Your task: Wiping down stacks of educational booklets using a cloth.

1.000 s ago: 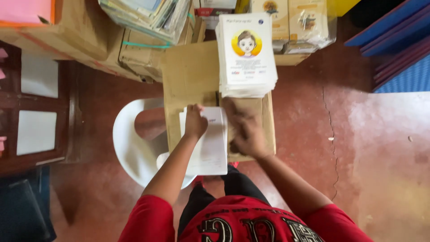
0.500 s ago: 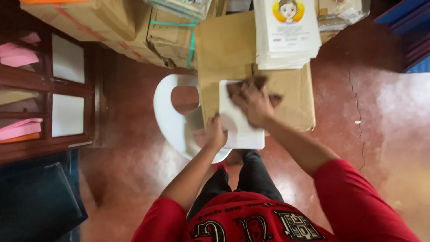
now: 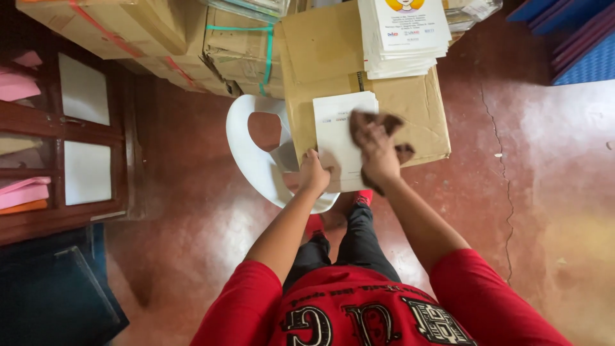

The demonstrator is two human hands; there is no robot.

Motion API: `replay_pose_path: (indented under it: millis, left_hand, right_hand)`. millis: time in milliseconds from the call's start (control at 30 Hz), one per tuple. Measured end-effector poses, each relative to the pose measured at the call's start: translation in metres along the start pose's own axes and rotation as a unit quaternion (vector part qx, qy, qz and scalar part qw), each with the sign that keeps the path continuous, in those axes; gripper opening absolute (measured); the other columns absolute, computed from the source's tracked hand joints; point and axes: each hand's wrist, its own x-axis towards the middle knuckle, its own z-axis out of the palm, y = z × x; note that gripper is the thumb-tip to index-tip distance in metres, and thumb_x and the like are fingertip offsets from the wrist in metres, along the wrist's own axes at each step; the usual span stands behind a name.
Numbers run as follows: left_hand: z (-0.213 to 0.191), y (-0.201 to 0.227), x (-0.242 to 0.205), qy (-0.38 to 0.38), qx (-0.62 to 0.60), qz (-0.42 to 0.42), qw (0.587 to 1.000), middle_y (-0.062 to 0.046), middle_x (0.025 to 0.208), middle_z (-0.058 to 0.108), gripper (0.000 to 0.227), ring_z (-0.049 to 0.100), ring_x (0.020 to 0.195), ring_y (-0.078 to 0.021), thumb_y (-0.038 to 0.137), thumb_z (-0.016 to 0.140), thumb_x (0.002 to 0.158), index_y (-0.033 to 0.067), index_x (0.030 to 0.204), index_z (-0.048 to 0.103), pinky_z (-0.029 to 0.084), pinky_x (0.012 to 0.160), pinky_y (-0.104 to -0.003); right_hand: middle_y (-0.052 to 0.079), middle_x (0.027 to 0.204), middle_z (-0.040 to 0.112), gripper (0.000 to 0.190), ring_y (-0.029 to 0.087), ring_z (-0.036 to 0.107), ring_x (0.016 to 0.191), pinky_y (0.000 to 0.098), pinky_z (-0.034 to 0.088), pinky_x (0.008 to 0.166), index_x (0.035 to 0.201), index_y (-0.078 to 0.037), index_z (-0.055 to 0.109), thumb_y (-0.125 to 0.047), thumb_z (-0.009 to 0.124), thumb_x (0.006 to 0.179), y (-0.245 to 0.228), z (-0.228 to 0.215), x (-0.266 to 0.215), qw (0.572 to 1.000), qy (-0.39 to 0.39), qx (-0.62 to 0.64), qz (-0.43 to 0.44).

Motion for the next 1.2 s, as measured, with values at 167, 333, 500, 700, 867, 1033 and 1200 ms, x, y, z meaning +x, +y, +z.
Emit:
replay_pose_path:
  millis: [167,333,500,700,867,1033,1200]
  left_hand:
    - [-0.002,0.001,-0.012,0.037,0.016,0.023,0.999,-0.023,0.118,0.056,0.056,0.067,0.109,-0.0497,0.021,0.084,0.082,0.0047,0.115,0.042,0.059,0.092,-0.055]
    - [-0.024,0.033,-0.044,0.096,-0.055,0.044,0.993,-0.021,0.108,0.058,0.048,0.069,0.099,-0.0499,0.017,0.082,0.081,0.0049,0.11,0.045,0.058,0.085,-0.059]
    - [-0.053,0.116,-0.107,0.184,-0.164,0.299,0.922,-0.014,0.092,0.069,0.024,0.072,0.091,-0.0351,0.011,0.073,0.084,0.0106,0.105,0.061,0.061,0.075,-0.04]
    - [-0.091,0.114,-0.105,0.234,-0.17,0.357,0.888,-0.026,0.104,0.067,0.025,0.063,0.1,-0.0472,0.015,0.066,0.094,0.0007,0.115,0.067,0.051,0.09,-0.055]
    - [-0.05,0.051,-0.064,0.117,-0.238,0.03,0.964,-0.016,0.106,0.069,0.049,0.065,0.098,-0.031,0.034,0.077,0.083,0.0052,0.12,0.064,0.052,0.086,-0.041]
    - [-0.014,0.014,-0.026,0.07,-0.19,-0.072,0.977,0.0,0.102,0.077,0.033,0.074,0.097,-0.0226,0.039,0.075,0.085,0.0283,0.116,0.072,0.061,0.079,-0.038]
    - [0.017,-0.007,0.002,0.049,-0.257,-0.095,0.961,-0.018,0.094,0.073,0.066,0.073,0.073,-0.0252,-0.007,0.069,0.078,0.0097,0.141,0.059,0.063,0.054,-0.031]
  right_hand:
    - [0.016,0.152,0.05,0.047,0.042,0.047,0.139,0.0543,0.044,0.112,0.139,-0.018,0.065,-0.017,0.068,0.093,-0.002,-0.029,0.02,0.963,-0.007,0.1,0.252]
    - [0.017,0.143,0.055,0.044,0.041,0.049,0.138,0.0526,0.044,0.111,0.142,-0.018,0.061,-0.023,0.067,0.099,-0.042,-0.067,0.031,0.931,0.025,0.203,0.301]
    - [0.028,0.157,0.043,0.085,0.04,0.047,0.14,0.0548,0.046,0.11,0.166,-0.024,0.006,-0.012,0.062,0.104,-0.106,-0.145,0.069,0.722,0.011,0.634,0.275]
    - [0.024,0.114,0.07,0.051,0.043,0.074,0.098,0.0568,0.061,0.083,0.135,-0.004,0.064,0.002,0.075,0.086,-0.02,-0.128,0.041,0.497,0.111,0.727,0.461]
    - [0.019,0.101,0.075,0.042,0.033,0.078,0.089,0.0461,0.065,0.078,0.119,-0.008,0.072,-0.007,0.084,0.079,-0.011,-0.147,0.039,0.557,0.061,0.657,0.504]
    - [0.001,0.095,0.075,0.046,0.017,0.072,0.089,0.0314,0.056,0.077,0.11,-0.023,0.078,-0.043,0.097,0.074,0.02,-0.121,0.035,0.808,0.011,0.377,0.452]
    - [0.023,0.143,0.038,0.065,0.049,0.041,0.14,0.0556,0.033,0.121,0.149,-0.012,0.051,-0.011,0.077,0.089,0.013,-0.119,0.062,0.905,0.104,0.27,0.313]
